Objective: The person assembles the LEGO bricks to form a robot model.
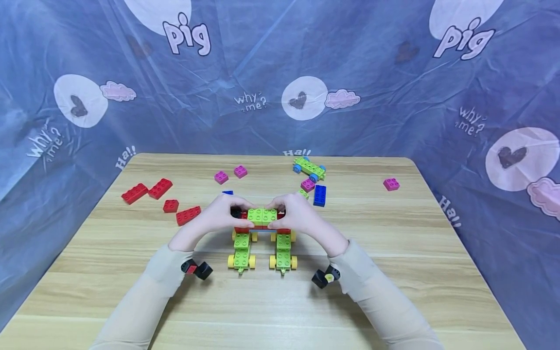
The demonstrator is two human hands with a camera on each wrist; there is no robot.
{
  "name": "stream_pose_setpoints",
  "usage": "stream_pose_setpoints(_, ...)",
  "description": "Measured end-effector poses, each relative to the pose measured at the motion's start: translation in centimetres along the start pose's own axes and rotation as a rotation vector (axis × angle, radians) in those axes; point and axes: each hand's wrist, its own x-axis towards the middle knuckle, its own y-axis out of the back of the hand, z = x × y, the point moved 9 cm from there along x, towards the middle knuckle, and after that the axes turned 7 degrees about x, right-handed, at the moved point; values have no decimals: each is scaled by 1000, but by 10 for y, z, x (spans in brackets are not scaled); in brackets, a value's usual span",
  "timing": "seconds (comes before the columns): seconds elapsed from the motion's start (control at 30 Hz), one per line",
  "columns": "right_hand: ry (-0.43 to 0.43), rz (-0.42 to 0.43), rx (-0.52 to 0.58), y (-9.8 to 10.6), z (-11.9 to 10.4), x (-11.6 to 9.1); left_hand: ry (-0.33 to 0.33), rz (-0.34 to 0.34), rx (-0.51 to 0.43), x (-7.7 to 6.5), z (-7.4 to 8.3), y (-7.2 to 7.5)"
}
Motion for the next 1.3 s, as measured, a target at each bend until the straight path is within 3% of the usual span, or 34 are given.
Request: stream_pose_setpoints(1.3, -17, -20, 37, -2, 2, 1, -23, -21, 33, 2, 4, 0)
